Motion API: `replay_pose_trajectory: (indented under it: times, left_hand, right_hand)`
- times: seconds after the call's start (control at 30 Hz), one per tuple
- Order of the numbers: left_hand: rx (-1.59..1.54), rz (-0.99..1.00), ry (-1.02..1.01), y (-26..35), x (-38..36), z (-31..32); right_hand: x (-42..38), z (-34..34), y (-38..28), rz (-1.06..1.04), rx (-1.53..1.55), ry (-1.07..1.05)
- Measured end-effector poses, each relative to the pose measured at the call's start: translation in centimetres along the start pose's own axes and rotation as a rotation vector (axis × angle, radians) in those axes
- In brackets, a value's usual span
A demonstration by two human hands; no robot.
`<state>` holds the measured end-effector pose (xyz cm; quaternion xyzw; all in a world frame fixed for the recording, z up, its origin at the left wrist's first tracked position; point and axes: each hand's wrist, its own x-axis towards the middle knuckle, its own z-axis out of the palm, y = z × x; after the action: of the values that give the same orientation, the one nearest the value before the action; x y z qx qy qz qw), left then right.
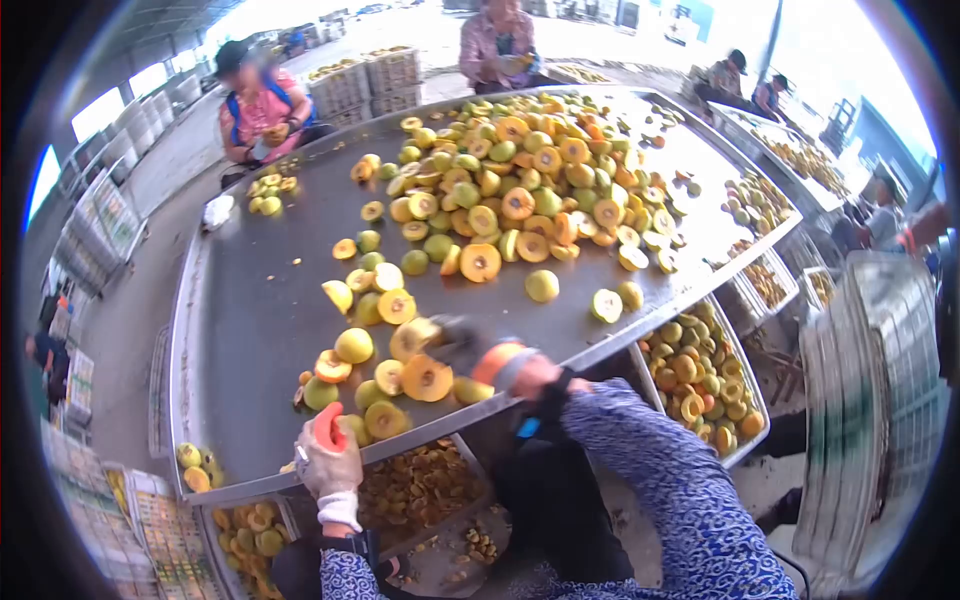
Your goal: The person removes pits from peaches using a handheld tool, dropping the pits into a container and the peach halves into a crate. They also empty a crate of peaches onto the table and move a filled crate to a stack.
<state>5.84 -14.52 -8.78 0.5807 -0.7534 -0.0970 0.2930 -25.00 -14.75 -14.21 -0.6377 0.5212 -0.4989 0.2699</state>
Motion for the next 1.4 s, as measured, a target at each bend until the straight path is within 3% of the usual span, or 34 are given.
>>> replay_pose_trajectory:
  times: [0.03,0.1,0.17,0.27,0.37,0.5,0.53,0.57,0.63,0.73,0.77,0.9,1.03,1.1,1.3,1.4]
  left_hand:
    - [-0.004,0.018,0.037,-0.1,-0.1,0.1]
    - [-0.080,-0.048,-0.038,-1.0,0.1,0.5]
    - [-0.099,0.054,0.087,-1.6,0.0,1.3]
    - [-0.046,0.053,0.063,-0.7,0.1,0.2]
    - [-0.020,0.050,0.039,-0.5,0.3,-0.3]
    - [-0.057,0.094,0.067,-1.3,0.4,0.5]
    - [-0.047,0.087,0.058,-1.3,0.3,0.5]
    - [-0.052,0.090,0.058,-1.3,0.3,0.5]
    - [-0.064,0.091,0.071,-1.2,0.4,0.5]
    - [-0.050,0.075,0.081,-1.1,0.3,0.2]
    - [-0.048,0.073,0.081,-1.3,0.4,0.4]
    - [-0.081,0.082,0.065,-2.2,0.5,1.0]
    - [-0.058,0.143,0.071,-1.9,0.9,0.4]
    - [-0.073,0.144,0.072,-1.8,1.2,0.3]
    - [-0.138,0.123,0.058,-1.9,1.1,-0.2]
    - [-0.316,0.110,0.221,-2.6,0.8,0.2]
  right_hand:
    - [0.3,-2.2,0.1,-0.118,0.155,0.088]
    - [0.1,-6.8,-0.7,0.165,-0.083,0.184]
    - [0.5,-11.5,-1.4,0.433,-0.331,0.285]
    - [3.3,-16.1,1.0,0.410,-0.411,0.330]
    - [5.9,-16.7,3.6,0.634,-0.461,0.350]
    - [6.3,-10.7,2.2,0.380,-0.757,0.209]
    - [6.8,-8.7,2.0,0.437,-0.691,0.168]
    - [6.8,-7.3,1.4,0.451,-0.665,-0.020]
    - [6.4,-3.3,-1.6,0.330,-0.708,-0.073]
    - [9.9,-2.4,-7.6,0.377,-0.804,-0.372]
    - [10.8,-1.6,-8.2,0.228,-0.757,-0.271]
    - [17.4,5.5,-6.6,0.093,-0.577,-0.119]
    - [22.6,11.0,-4.2,0.096,-0.594,-0.051]
    - [24.4,12.2,-0.9,0.193,-0.680,-0.040]
    - [23.0,11.5,0.1,0.178,-0.536,-0.083]
    - [17.8,10.3,-4.4,0.102,-0.223,-0.149]
